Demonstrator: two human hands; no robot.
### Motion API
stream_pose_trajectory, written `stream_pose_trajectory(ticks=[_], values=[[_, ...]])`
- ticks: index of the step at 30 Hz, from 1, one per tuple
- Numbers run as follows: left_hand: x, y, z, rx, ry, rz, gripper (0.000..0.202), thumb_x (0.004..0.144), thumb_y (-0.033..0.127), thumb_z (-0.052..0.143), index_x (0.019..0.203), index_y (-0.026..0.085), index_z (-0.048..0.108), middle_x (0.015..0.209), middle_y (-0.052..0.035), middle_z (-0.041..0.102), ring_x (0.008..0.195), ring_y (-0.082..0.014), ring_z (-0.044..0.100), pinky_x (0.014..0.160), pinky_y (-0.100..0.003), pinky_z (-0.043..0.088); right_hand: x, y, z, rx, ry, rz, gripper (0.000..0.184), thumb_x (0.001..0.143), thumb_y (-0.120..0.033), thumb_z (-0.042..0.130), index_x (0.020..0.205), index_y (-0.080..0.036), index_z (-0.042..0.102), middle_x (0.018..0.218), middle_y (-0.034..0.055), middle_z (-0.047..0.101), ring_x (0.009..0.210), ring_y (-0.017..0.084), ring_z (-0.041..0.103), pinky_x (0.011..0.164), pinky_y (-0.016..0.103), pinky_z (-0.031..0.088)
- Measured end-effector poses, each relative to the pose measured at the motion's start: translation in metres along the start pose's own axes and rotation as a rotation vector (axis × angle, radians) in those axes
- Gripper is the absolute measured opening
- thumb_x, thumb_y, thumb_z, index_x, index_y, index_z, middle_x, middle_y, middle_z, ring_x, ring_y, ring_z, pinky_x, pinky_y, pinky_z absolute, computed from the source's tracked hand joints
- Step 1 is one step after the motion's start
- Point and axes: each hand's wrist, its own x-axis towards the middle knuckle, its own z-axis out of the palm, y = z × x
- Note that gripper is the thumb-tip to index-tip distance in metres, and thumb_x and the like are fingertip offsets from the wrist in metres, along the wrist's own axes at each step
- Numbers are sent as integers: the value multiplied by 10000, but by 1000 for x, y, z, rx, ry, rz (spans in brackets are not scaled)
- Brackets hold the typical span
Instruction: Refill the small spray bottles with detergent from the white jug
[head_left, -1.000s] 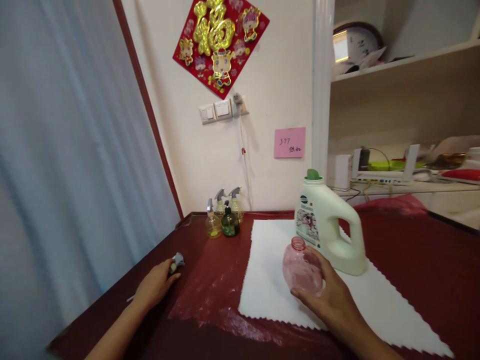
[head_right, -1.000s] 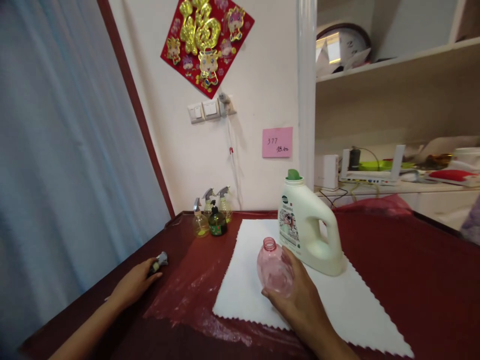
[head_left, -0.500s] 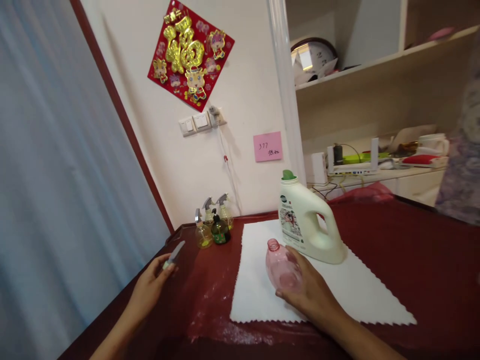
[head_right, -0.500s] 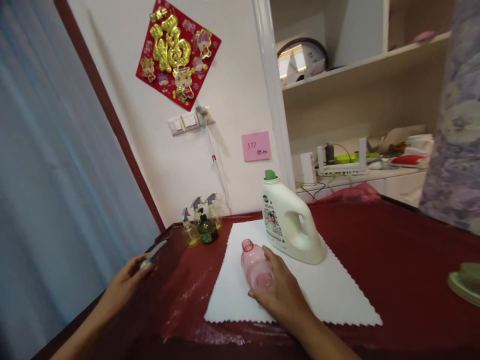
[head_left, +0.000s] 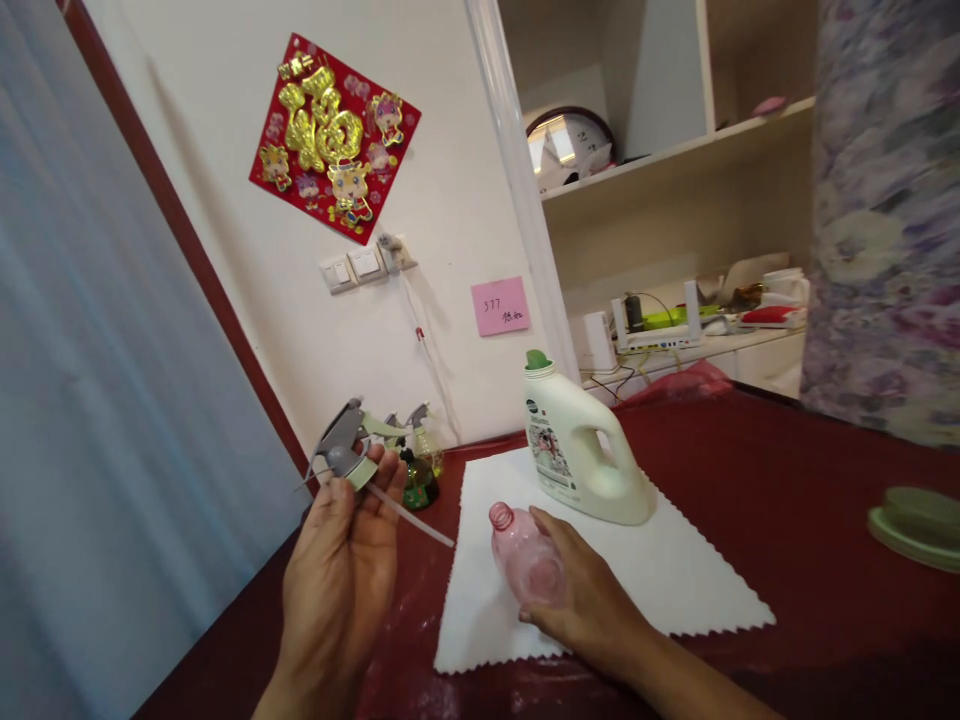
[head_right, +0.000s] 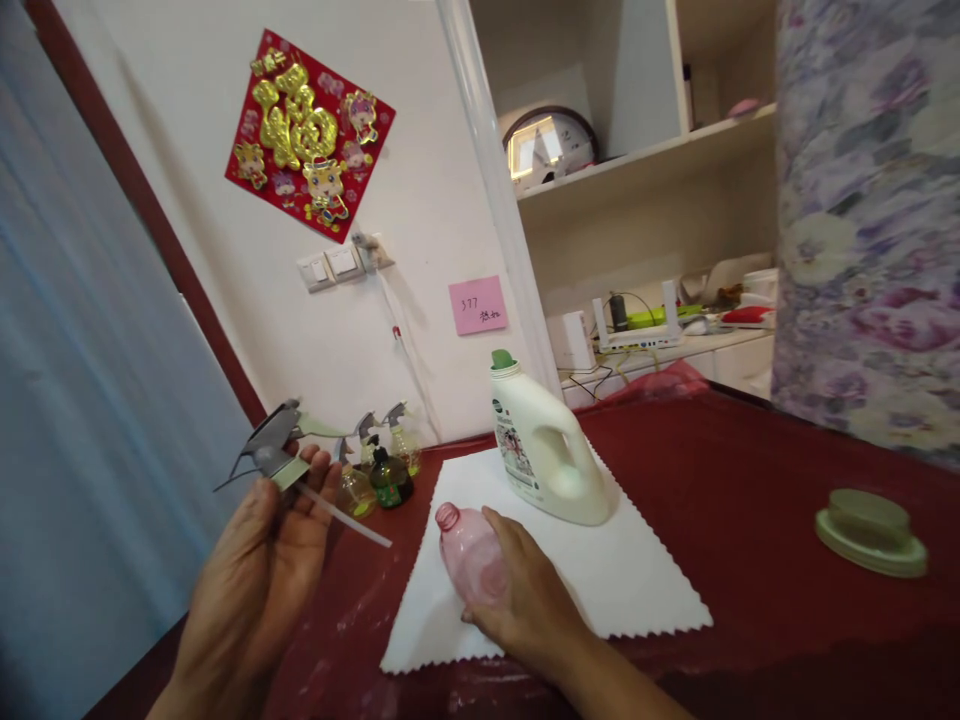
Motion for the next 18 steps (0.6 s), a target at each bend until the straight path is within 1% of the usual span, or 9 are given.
stream_pose_trajectory(ticks=[4,8,10,13,15,18], values=[[-6,-8,25,-111,-24,-16,286,1029,150,452,933,178,720,1059,-48,761,1026,-161,743,1022,-333,586,0,-2,1,-10,-30,-30,999,619,-218,823,1511,-160,376,1502,169,494,1394,331,462,1188,477,361],[-6,-24,37,-169,-63,-36,265,1015,123,477,901,156,715,1010,-63,769,933,-165,763,961,-336,614,1,-1,1,-17,-49,-53,1036,602,-201,847,1520,-151,370,1514,170,480,1396,314,460,1191,456,363],[-5,-32,38,-177,-76,-50,248,1006,118,492,880,150,703,990,-68,770,933,-179,765,948,-346,619,1,-1,1,-17,-60,-64,1048,605,-201,850,1530,-162,358,1523,163,472,1401,308,456,1195,446,363],[-3,-44,34,-163,-90,-34,185,981,123,548,869,166,689,988,-64,772,956,-182,760,966,-342,603,1,-1,2,-12,-71,-67,1085,585,-206,868,1536,-191,346,1529,156,468,1407,317,447,1199,460,357],[-5,-53,29,-149,-99,-33,127,954,133,598,881,177,693,983,-56,773,943,-174,759,966,-328,597,1,-1,4,-7,-68,-61,1102,575,-202,875,1538,-208,340,1529,153,467,1408,325,445,1197,476,357],[-12,-70,17,-109,-111,-80,15,896,191,703,906,182,710,985,-53,773,939,-177,754,954,-326,593,1,-3,5,1,-58,-56,1099,579,-202,878,1537,-205,340,1522,155,472,1407,324,448,1196,477,358]])
